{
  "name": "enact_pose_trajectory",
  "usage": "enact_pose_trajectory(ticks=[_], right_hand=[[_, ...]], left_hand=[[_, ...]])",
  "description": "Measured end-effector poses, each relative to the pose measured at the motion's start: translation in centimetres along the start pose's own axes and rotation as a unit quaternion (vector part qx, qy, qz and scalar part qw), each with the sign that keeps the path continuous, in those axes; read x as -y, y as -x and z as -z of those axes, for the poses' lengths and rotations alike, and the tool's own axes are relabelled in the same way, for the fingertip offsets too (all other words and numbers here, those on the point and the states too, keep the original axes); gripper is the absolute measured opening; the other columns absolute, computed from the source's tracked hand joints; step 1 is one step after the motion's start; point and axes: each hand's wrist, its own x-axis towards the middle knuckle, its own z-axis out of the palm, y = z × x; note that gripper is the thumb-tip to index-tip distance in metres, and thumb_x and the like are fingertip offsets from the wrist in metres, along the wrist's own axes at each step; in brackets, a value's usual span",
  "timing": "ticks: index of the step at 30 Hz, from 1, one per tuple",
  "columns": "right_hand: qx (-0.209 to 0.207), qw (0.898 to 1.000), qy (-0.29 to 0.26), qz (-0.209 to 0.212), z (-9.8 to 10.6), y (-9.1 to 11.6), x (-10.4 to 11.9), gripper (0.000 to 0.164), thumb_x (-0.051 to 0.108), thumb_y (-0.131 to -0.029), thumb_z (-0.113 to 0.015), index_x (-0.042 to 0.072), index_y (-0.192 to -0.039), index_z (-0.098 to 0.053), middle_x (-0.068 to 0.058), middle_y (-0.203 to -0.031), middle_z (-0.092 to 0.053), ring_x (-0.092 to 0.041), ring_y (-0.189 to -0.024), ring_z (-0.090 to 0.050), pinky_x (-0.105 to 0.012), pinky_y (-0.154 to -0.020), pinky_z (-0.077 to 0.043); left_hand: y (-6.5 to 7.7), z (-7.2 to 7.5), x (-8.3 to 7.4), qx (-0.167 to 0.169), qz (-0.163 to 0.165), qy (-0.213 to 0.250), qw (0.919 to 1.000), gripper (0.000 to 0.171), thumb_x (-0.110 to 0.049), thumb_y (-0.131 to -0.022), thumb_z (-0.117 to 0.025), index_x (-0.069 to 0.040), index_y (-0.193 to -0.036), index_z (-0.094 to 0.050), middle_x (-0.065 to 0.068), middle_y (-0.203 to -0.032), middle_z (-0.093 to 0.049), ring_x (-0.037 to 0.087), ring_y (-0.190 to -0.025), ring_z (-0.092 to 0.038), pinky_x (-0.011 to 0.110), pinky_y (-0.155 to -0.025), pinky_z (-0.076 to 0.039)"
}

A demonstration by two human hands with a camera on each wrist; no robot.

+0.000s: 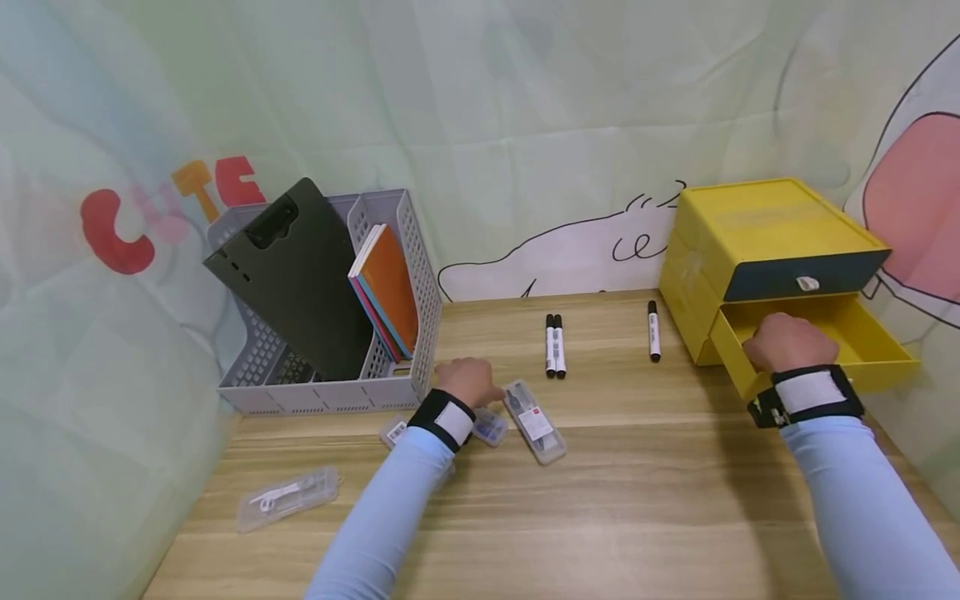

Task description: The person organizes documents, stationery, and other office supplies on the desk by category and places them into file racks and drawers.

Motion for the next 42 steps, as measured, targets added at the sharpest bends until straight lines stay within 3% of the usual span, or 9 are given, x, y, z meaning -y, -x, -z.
enact_pose_trajectory(ticks=[8,16,21,27,29,34,42], right_hand=[[-0.016,1.0,-0.004,-0.007,0.0,0.2,0.6,0.037,0.023,-0.092,-0.047,-0.001,-0.067,-0.06,-0.016,-0.066,-0.051,-0.035,-0.066,-0.052,-0.043,-0.057,-0.039],[-0.084,0.996,-0.02,0.019,0.4,1.4,2.0,0.037,0.02,-0.093,-0.047,0.0,-0.063,-0.057,-0.015,-0.059,-0.049,-0.035,-0.059,-0.05,-0.042,-0.053,-0.037],[-0.124,0.992,-0.021,0.026,0.8,2.2,3.9,0.036,0.023,-0.094,-0.049,-0.001,-0.07,-0.06,-0.015,-0.059,-0.05,-0.037,-0.058,-0.05,-0.043,-0.051,-0.037],[-0.143,0.988,0.0,0.061,0.3,3.2,6.2,0.036,0.027,-0.096,-0.056,-0.007,-0.098,-0.066,-0.019,-0.068,-0.056,-0.038,-0.061,-0.053,-0.045,-0.05,-0.04],[-0.147,0.986,-0.001,0.074,-0.2,3.5,6.9,0.035,0.027,-0.096,-0.059,-0.006,-0.101,-0.066,-0.019,-0.069,-0.057,-0.036,-0.06,-0.053,-0.043,-0.05,-0.039],[-0.131,0.987,-0.009,0.09,-1.9,3.9,8.0,0.033,0.029,-0.095,-0.06,-0.003,-0.093,-0.067,-0.015,-0.065,-0.054,-0.032,-0.059,-0.053,-0.041,-0.049,-0.038],[-0.056,0.995,-0.014,0.084,-4.9,3.8,8.5,0.036,0.033,-0.095,-0.058,-0.002,-0.096,-0.069,-0.012,-0.067,-0.054,-0.029,-0.061,-0.053,-0.038,-0.05,-0.04]], left_hand=[[0.0,0.2,-0.1,0.002,0.005,-0.006,1.0,0.04,-0.048,-0.091,-0.067,-0.01,-0.101,-0.074,0.011,-0.11,-0.07,0.033,-0.107,-0.062,0.057,-0.099,-0.04],[-0.5,0.2,-0.6,0.002,0.006,-0.009,0.9999,0.036,-0.048,-0.09,-0.068,-0.012,-0.092,-0.074,0.009,-0.107,-0.071,0.031,-0.106,-0.061,0.059,-0.1,-0.038],[-0.7,0.3,-1.0,0.002,0.011,-0.007,0.9999,0.037,-0.048,-0.091,-0.067,-0.012,-0.097,-0.074,0.01,-0.107,-0.07,0.03,-0.104,-0.06,0.059,-0.101,-0.038],[-0.8,0.2,-1.6,-0.016,0.005,-0.004,0.9998,0.041,-0.049,-0.091,-0.066,-0.01,-0.099,-0.075,0.011,-0.106,-0.07,0.031,-0.105,-0.061,0.061,-0.102,-0.037],[-0.8,0.2,-1.9,-0.019,0.003,-0.005,0.9998,0.042,-0.049,-0.092,-0.066,-0.009,-0.102,-0.075,0.011,-0.106,-0.07,0.031,-0.104,-0.06,0.06,-0.102,-0.037],[-1.0,0.0,-2.5,-0.029,0.001,-0.016,0.9994,0.047,-0.052,-0.092,-0.065,-0.01,-0.111,-0.074,0.012,-0.111,-0.07,0.031,-0.107,-0.06,0.059,-0.1,-0.04],[-1.4,-0.7,-3.4,-0.048,-0.005,-0.032,0.9983,0.048,-0.054,-0.091,-0.064,-0.011,-0.108,-0.075,0.012,-0.109,-0.069,0.029,-0.105,-0.062,0.056,-0.098,-0.043]])
